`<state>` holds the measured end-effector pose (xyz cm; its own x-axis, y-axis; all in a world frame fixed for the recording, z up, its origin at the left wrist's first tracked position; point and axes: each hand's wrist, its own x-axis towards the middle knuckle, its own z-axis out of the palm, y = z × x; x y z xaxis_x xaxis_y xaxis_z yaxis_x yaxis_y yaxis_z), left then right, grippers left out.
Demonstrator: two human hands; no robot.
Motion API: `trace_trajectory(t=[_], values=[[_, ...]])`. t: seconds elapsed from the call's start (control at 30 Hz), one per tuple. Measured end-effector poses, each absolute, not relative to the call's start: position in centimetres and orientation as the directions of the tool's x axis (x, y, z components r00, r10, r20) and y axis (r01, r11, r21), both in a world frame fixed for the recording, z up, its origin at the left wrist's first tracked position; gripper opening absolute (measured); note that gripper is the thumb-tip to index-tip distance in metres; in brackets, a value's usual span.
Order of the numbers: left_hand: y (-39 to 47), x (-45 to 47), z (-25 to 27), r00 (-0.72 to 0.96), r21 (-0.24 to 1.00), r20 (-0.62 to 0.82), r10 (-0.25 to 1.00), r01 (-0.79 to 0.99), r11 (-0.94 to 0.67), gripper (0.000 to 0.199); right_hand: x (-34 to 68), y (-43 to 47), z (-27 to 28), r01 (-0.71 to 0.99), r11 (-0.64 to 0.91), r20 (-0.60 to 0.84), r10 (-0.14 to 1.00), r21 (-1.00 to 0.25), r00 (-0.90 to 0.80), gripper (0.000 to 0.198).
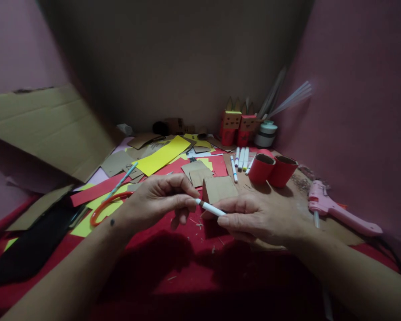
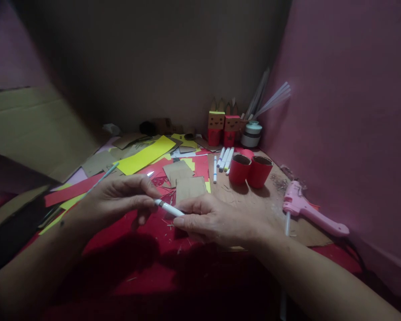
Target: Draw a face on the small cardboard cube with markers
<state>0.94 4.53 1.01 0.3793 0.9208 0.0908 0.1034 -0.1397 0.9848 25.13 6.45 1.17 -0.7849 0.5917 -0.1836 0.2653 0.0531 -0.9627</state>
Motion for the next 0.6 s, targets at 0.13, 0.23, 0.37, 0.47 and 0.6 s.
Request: trace_trajectory(t=[0.13,0.23,0.37,0.47,0.6], values=[[4.3,1.2,0.4,0.382,0.986,0.138,0.914,0.034,-0.164,0.003,25.2,6.6,1.0,0.208,-0.065,-0.209,0.544,-0.976,-0.813,0.032],[4.2,1.3,0.3,0.369,0.983,0.159,0.916,0.03,-0.183,0.004,25.3,6.6,0.7,0.219,-0.104,-0.24,0.526,-0.97,-0.816,0.029],[4.7,1.3,0.6,0.313,0.974,0.22,0.924,-0.026,-0.223,0.014,25.2,6.8,0.4,0.116,-0.034,-0.115,0.561,-0.993,-0.82,0.031],[5.7,1.0,0.2,0.071,0.968,0.248,0.966,0.005,-0.249,0.039,25.5,7.4,0.4,-0.103,0.033,0.101,0.608,-0.994,-0.787,0.032],[7.1,1.1,-1.3,-0.123,0.961,0.194,0.973,0.222,-0.163,0.025,26.8,9.0,2.1,-0.313,0.182,0.329,0.785,-0.932,-0.525,0.023]])
